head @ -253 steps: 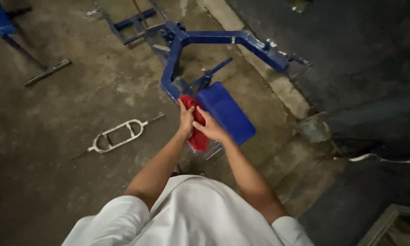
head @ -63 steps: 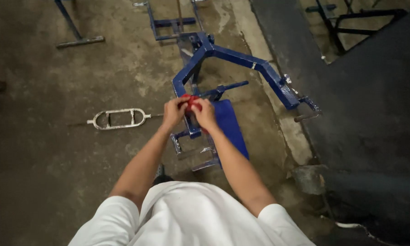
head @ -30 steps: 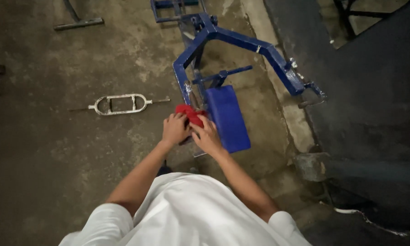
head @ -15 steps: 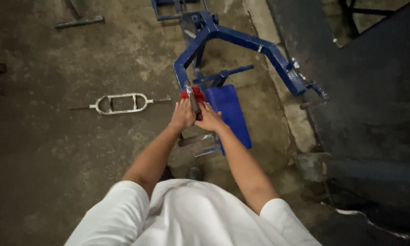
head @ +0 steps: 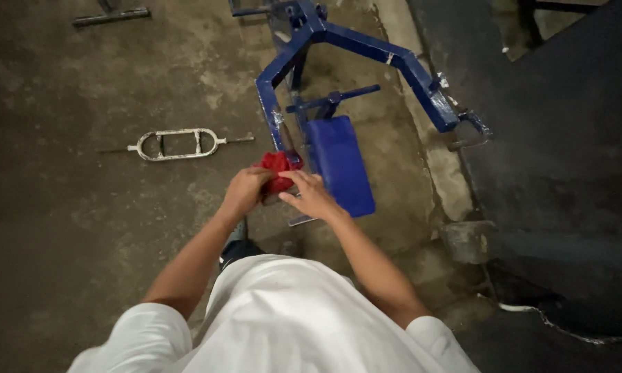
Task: Clean the benches and machines in the gym using a cloth.
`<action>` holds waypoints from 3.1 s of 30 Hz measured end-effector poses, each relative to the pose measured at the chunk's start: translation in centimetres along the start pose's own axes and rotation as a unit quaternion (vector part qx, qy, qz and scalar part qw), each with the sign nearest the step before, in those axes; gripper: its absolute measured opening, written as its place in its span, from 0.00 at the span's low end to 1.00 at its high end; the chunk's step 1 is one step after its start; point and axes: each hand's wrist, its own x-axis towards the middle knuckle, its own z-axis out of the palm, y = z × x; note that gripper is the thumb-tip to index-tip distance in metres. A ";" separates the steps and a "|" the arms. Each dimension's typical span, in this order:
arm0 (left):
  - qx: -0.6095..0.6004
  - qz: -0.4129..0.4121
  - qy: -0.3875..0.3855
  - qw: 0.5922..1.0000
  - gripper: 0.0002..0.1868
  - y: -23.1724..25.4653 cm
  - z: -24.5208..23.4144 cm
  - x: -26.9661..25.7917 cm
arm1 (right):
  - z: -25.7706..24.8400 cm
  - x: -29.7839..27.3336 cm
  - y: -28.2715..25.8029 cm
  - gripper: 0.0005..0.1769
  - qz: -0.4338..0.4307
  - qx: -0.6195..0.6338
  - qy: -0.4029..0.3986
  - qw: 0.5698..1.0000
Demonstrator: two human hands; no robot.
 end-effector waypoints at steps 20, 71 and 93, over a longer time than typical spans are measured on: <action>-0.080 -0.355 0.157 0.918 0.48 -5.9 13.2 0.8 | 4.7 -3.6 -0.6 0.33 0.009 -0.095 0.071 0.993; -0.255 -0.190 0.368 0.874 0.16 6.5 6.4 -4.8 | 5.3 -2.7 1.9 0.08 0.077 0.399 0.242 0.881; -0.135 -0.253 0.204 0.936 0.32 -9.6 14.6 -6.1 | 8.7 1.8 -0.7 0.30 -0.060 -0.226 -0.021 0.972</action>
